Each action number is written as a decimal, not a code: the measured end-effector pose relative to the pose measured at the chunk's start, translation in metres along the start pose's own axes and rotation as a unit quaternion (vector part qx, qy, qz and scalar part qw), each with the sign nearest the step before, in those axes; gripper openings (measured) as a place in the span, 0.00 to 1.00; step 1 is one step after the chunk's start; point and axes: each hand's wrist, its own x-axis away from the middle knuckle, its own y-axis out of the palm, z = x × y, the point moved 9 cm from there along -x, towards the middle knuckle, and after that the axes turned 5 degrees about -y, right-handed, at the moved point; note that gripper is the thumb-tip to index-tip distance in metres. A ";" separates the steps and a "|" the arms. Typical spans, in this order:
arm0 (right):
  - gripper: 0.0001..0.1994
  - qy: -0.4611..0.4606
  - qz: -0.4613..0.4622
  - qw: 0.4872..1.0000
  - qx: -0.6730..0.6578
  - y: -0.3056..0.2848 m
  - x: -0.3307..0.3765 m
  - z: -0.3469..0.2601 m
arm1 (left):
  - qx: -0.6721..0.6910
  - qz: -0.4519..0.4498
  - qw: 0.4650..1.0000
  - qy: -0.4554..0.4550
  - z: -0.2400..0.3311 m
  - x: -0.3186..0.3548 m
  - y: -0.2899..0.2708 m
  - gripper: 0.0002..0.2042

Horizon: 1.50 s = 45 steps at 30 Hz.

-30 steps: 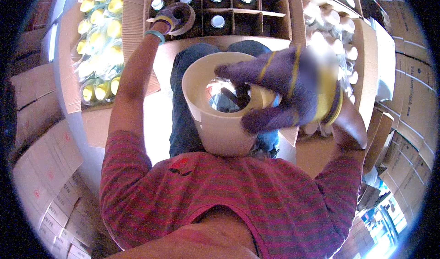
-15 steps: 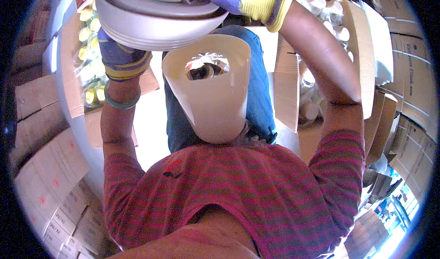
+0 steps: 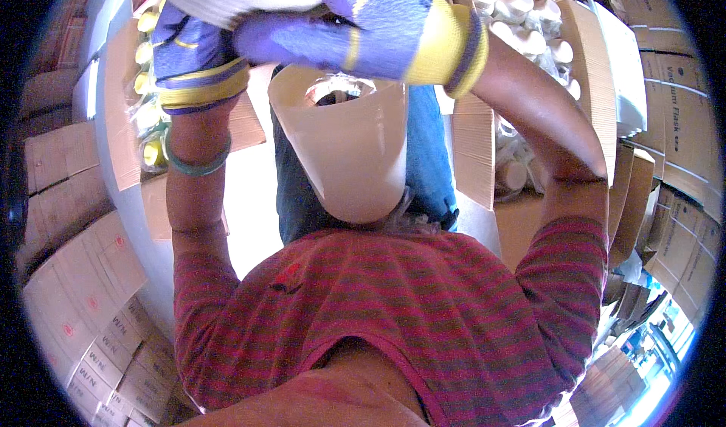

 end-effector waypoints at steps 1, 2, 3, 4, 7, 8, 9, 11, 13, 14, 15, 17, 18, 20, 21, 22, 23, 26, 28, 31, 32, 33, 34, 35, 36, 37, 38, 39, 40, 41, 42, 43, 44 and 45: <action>0.40 0.069 0.039 0.996 -0.040 -0.001 0.002 0.008 | -0.129 0.009 0.991 0.046 0.019 -0.001 0.015 0.28; 0.40 0.114 0.077 0.989 -0.063 -0.001 0.006 0.011 | -0.166 0.015 0.979 0.113 0.038 0.005 0.032 0.25; 0.35 0.166 0.104 0.974 -0.116 -0.002 0.008 0.016 | -0.202 0.021 0.962 0.180 0.056 0.009 0.046 0.23; 0.32 0.209 0.124 0.956 -0.163 -0.004 0.007 0.019 | -0.196 0.007 0.938 0.286 0.070 0.013 0.056 0.20; 0.29 0.292 0.178 0.925 -0.169 -0.024 0.021 0.027 | -0.228 -0.058 0.810 0.537 0.092 0.038 0.081 0.15; 0.28 0.320 0.186 0.918 -0.139 -0.033 0.032 0.029 | -0.303 -0.130 0.789 0.519 0.085 0.040 0.087 0.15; 0.28 0.349 0.199 0.909 -0.105 -0.045 0.044 0.029 | -0.362 -0.201 0.770 0.486 0.071 0.038 0.092 0.14; 0.26 0.337 0.230 0.913 0.013 -0.063 0.055 0.031 | -0.399 -0.263 0.791 0.382 0.067 0.034 0.086 0.12; 0.19 0.223 0.143 0.964 -0.011 -0.074 0.051 0.039 | -0.417 -0.288 0.818 0.272 0.073 0.038 0.072 0.10; 0.17 0.241 0.112 0.962 -0.060 -0.064 0.044 0.032 | -0.357 -0.239 0.851 0.302 0.070 0.034 0.053 0.09; 0.18 0.251 0.063 0.965 -0.042 -0.062 0.047 0.033 | -0.292 -0.187 0.876 0.334 0.065 0.031 0.032 0.08; 0.21 0.275 -0.110 0.949 0.107 -0.061 0.075 0.032 | -0.149 -0.089 0.905 0.388 0.050 0.034 -0.005 0.09; 0.23 0.263 -0.191 0.931 0.165 -0.053 0.080 0.030 | -0.148 -0.061 0.955 0.251 0.028 0.028 -0.016 0.11; 0.21 0.007 -0.280 0.944 0.177 -0.013 0.052 -0.007 | -0.265 -0.094 0.942 0.184 -0.010 0.040 -0.014 0.14; 0.22 0.054 -0.287 0.937 0.191 -0.005 0.049 -0.003 | -0.292 -0.124 0.935 0.155 -0.027 0.048 -0.013 0.15; 0.22 0.038 -0.284 0.939 0.189 -0.003 0.052 -0.004 | -0.282 -0.172 0.935 0.133 -0.045 0.055 -0.004 0.15; 0.23 0.020 -0.281 0.941 0.188 -0.002 0.055 -0.005 | -0.254 -0.206 0.938 0.117 -0.056 0.061 0.003 0.16; 0.24 0.033 -0.292 0.936 0.195 -0.010 0.062 -0.005 | -0.084 -0.278 0.950 0.117 -0.044 0.053 0.033 0.16; 0.24 0.052 -0.278 0.946 0.158 -0.010 0.066 -0.003 | -0.084 -0.276 0.946 0.144 -0.032 0.055 0.037 0.18; 0.23 0.032 -0.254 0.958 0.131 -0.007 0.066 -0.007 | -0.029 -0.287 0.956 0.053 -0.030 0.058 0.037 0.18; 0.23 0.038 -0.256 0.958 0.124 -0.007 0.067 -0.005 | -0.058 -0.274 0.955 0.097 -0.029 0.058 0.036 0.19; 0.23 0.046 -0.255 0.958 0.120 -0.007 0.068 -0.003 | -0.034 -0.275 0.958 0.073 -0.031 0.058 0.037 0.18; 0.21 0.043 -0.261 0.958 0.111 -0.008 0.070 0.000 | -0.011 -0.275 0.960 0.049 -0.031 0.059 0.038 0.18; 0.21 0.058 -0.240 0.965 0.086 -0.011 0.072 0.004 | 0.011 -0.274 0.961 0.025 -0.030 0.062 0.040 0.17; 0.21 0.074 -0.218 0.971 0.061 -0.015 0.077 0.009 | -0.043 -0.256 0.965 0.037 -0.019 0.065 0.044 0.17; 0.23 0.092 -0.196 0.975 0.040 -0.019 0.084 0.017 | -0.093 -0.238 0.965 0.052 -0.002 0.068 0.052 0.16; 0.29 0.136 -0.147 0.980 0.018 -0.027 0.104 0.039 | -0.140 -0.223 0.962 0.068 0.015 0.070 0.059 0.16; 0.31 0.149 -0.094 0.984 -0.007 -0.031 0.120 0.057 | -0.152 -0.228 0.958 0.088 0.027 0.073 0.066 0.16; 0.31 0.181 -0.081 0.980 -0.016 -0.028 0.122 0.061 | -0.171 -0.227 0.953 0.106 0.039 0.076 0.070 0.15; 0.30 0.177 -0.074 0.981 0.008 -0.024 0.118 0.052 | -0.188 -0.227 0.947 0.123 0.045 0.078 0.072 0.15; 0.29 0.171 -0.066 0.982 0.032 -0.021 0.113 0.042 | -0.149 -0.226 0.959 0.079 0.024 0.074 0.060 0.15; 0.28 0.108 -0.099 0.987 0.065 -0.009 0.099 0.022 | -0.034 -0.180 0.983 -0.021 -0.004 0.073 0.045 0.16; 0.26 0.032 -0.149 0.978 0.139 0.004 0.087 0.000 | -0.112 -0.189 0.975 0.025 -0.027 0.074 0.038 0.17; 0.25 -0.016 -0.161 0.974 0.158 0.009 0.084 -0.012 | -0.173 -0.187 0.966 0.032 -0.039 0.074 0.024 0.19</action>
